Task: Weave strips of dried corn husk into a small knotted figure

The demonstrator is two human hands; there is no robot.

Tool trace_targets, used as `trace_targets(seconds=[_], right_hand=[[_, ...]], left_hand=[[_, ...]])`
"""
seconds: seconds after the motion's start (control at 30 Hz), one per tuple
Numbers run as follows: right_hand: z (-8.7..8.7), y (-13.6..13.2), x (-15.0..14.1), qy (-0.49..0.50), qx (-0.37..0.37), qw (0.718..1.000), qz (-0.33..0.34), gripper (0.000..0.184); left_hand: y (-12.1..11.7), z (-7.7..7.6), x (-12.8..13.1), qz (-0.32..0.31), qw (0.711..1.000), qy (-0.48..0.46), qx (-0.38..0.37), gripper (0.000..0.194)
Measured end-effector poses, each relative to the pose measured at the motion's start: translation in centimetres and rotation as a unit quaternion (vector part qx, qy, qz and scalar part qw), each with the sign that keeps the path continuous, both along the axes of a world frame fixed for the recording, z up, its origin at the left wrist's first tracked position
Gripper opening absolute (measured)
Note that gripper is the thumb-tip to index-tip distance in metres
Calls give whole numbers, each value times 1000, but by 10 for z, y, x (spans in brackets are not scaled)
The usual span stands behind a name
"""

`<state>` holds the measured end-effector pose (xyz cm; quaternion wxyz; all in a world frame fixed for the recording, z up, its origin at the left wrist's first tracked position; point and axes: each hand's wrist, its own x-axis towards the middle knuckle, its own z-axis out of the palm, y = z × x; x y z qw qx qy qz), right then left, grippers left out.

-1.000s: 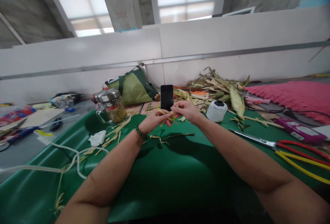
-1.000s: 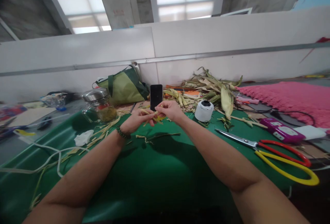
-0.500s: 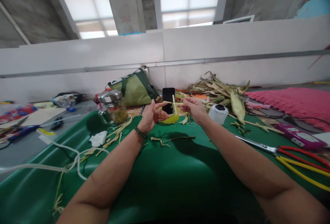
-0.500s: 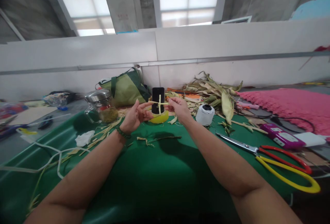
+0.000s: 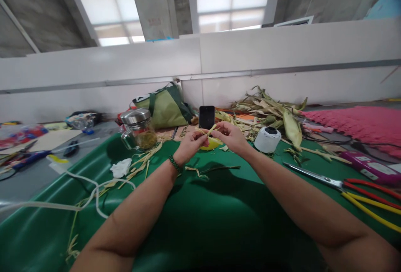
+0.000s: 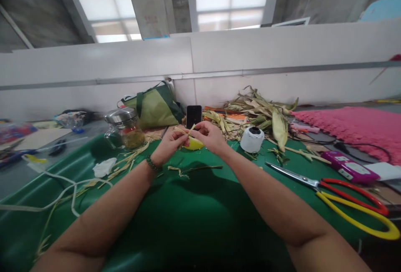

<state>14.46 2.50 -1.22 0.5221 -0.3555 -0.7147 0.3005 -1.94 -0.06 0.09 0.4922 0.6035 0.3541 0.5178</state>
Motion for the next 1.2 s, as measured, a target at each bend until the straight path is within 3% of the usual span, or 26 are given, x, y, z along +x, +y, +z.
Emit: trace_targets(seconds=[0.17, 0.3, 0.43, 0.57, 0.63, 0.73, 0.93, 1.07, 1.2], right_hand=[[6, -8, 2, -21, 32, 999, -25, 31], [6, -10, 1, 71, -33, 997, -17, 29], [5, -5, 2, 96, -59, 994, 2, 30], [5, 0, 5, 39, -122, 991, 27, 36], [6, -1, 5, -48, -154, 984, 74, 38], [5, -5, 4, -135, -139, 969, 155, 35], [-2, -11, -4, -110, -111, 976, 149, 36], [-4, -8, -6, -55, -153, 972, 172, 38], [-7, -5, -10, 75, -164, 975, 128, 44]], left_hand=[[-7, 0, 5, -34, 998, 51, -16, 17], [-6, 1, 2, -25, 998, 59, -18, 15], [-2, 1, -2, -31, 996, 57, -53, 15], [6, -2, -6, -29, 995, 78, -61, 17], [9, -3, -7, -18, 994, 99, -41, 20], [11, -3, -9, -18, 991, 128, 16, 24], [11, 1, -15, -38, 985, 154, 66, 36], [11, 5, -22, -8, 995, 96, 26, 33], [9, 6, -21, -37, 995, -58, -78, 60]])
